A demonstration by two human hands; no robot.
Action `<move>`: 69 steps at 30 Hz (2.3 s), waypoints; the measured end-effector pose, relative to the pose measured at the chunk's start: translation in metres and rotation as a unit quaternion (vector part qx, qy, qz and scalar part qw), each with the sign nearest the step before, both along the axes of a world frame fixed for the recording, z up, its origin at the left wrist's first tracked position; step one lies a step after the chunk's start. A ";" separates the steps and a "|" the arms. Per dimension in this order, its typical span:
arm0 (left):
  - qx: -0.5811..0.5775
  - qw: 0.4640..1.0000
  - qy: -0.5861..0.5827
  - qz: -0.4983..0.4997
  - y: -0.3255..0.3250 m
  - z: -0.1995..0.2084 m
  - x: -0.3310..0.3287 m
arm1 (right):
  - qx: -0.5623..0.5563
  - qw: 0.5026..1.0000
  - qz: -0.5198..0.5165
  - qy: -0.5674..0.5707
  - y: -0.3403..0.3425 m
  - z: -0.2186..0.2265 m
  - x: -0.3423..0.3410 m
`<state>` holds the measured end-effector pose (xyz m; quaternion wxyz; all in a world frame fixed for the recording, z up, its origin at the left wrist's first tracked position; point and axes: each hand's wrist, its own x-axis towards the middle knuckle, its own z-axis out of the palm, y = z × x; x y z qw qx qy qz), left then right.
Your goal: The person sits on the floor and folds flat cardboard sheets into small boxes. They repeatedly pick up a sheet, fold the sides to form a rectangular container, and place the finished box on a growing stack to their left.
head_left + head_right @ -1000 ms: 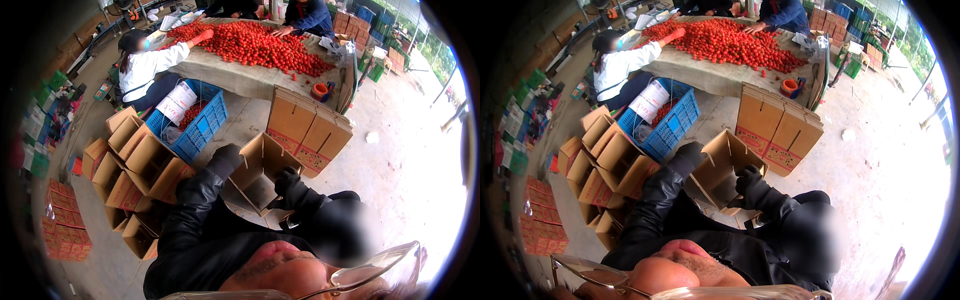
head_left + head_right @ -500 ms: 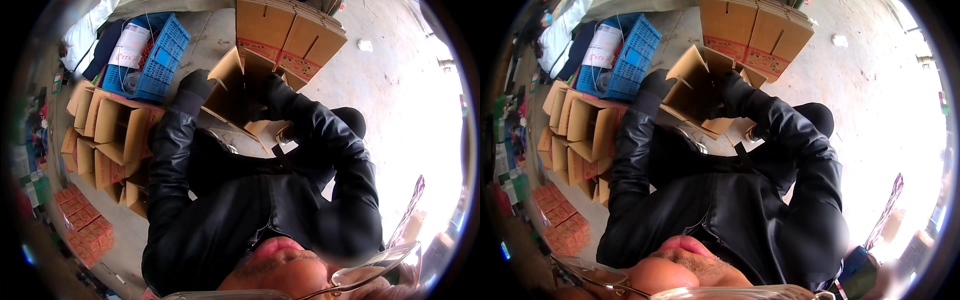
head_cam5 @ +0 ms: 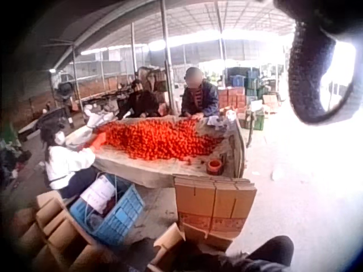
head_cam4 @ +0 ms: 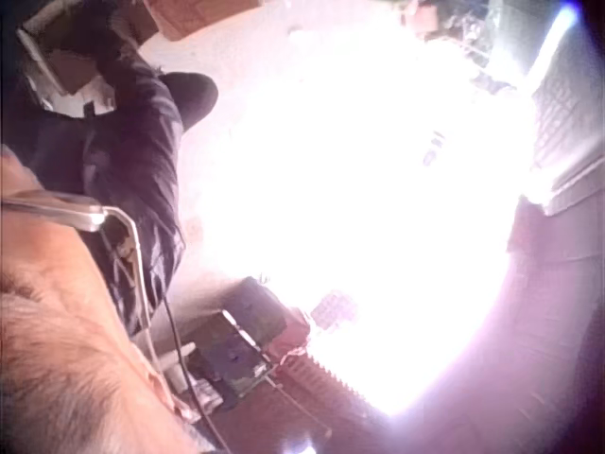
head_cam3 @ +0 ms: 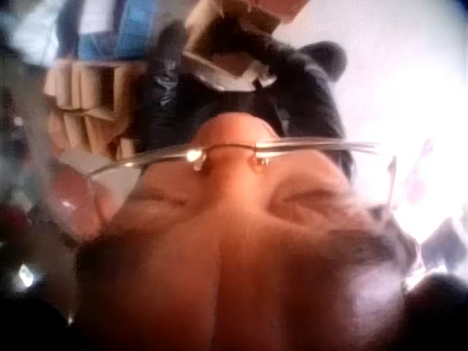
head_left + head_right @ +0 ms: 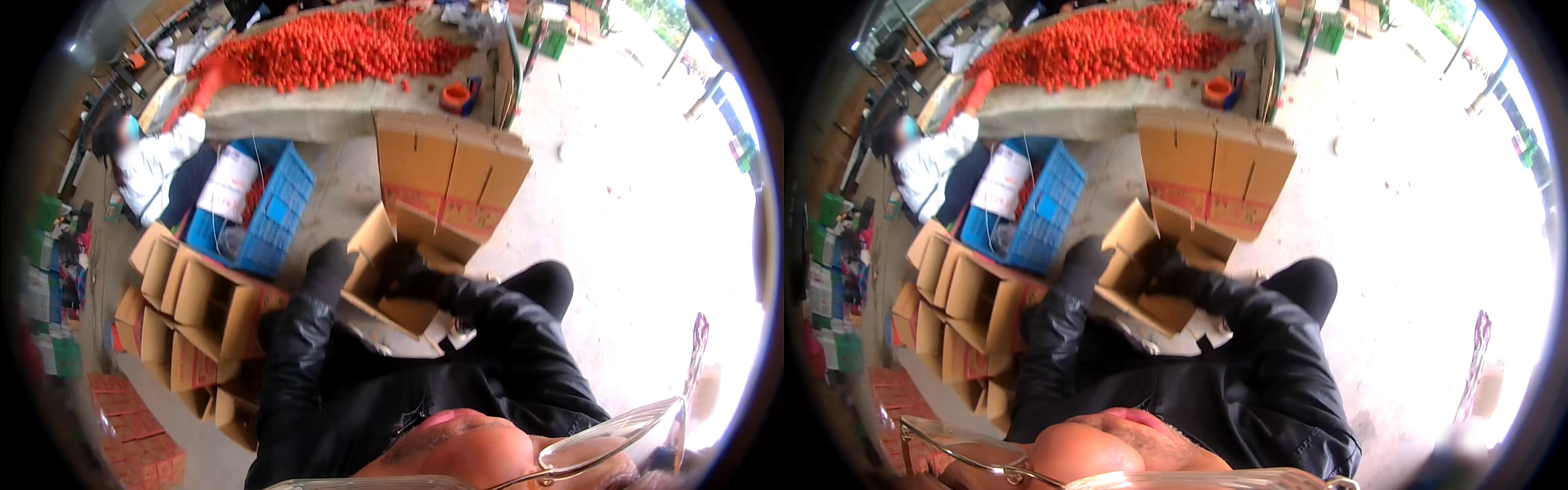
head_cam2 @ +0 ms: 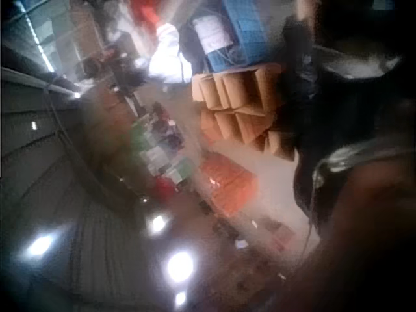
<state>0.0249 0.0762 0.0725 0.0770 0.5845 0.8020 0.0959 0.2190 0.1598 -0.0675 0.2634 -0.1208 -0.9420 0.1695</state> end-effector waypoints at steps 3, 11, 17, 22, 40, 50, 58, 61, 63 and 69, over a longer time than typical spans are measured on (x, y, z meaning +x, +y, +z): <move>-0.035 0.999 -0.008 0.023 -0.004 0.012 0.003 | 0.002 0.970 0.005 -0.244 -0.021 0.036 -0.015; -0.012 1.000 -0.023 0.013 -0.001 0.016 0.017 | -0.130 0.896 0.144 -0.399 -0.015 0.043 0.041; -0.012 1.000 -0.013 0.007 -0.011 0.015 0.013 | 0.072 0.899 0.192 -0.388 -0.038 0.088 0.047; -0.025 1.000 -0.008 -0.009 -0.007 0.013 0.020 | -0.132 0.945 0.181 -0.237 -0.037 0.059 0.017; -0.026 0.995 -0.092 -0.014 -0.016 0.009 0.034 | -0.784 0.608 -0.119 0.019 -0.002 0.090 -0.048; -0.114 0.863 -0.485 -0.087 -0.028 -0.063 -0.006 | -0.848 0.480 -0.102 0.202 -0.013 -0.028 -0.010; -0.069 0.942 -0.327 0.017 0.003 -0.062 0.017 | -0.699 0.674 -0.232 0.057 -0.002 -0.053 -0.012; -0.006 0.918 -0.377 0.126 -0.028 -0.149 -0.012 | -0.728 0.654 -0.200 0.048 -0.031 -0.024 -0.028; 0.047 0.878 -0.476 0.021 -0.003 -0.160 -0.009 | -0.575 0.793 -0.195 -0.053 0.004 -0.057 -0.019; 0.048 0.838 -0.543 -0.008 0.009 -0.161 0.009 | -0.329 0.917 -0.176 -0.144 0.027 -0.012 0.045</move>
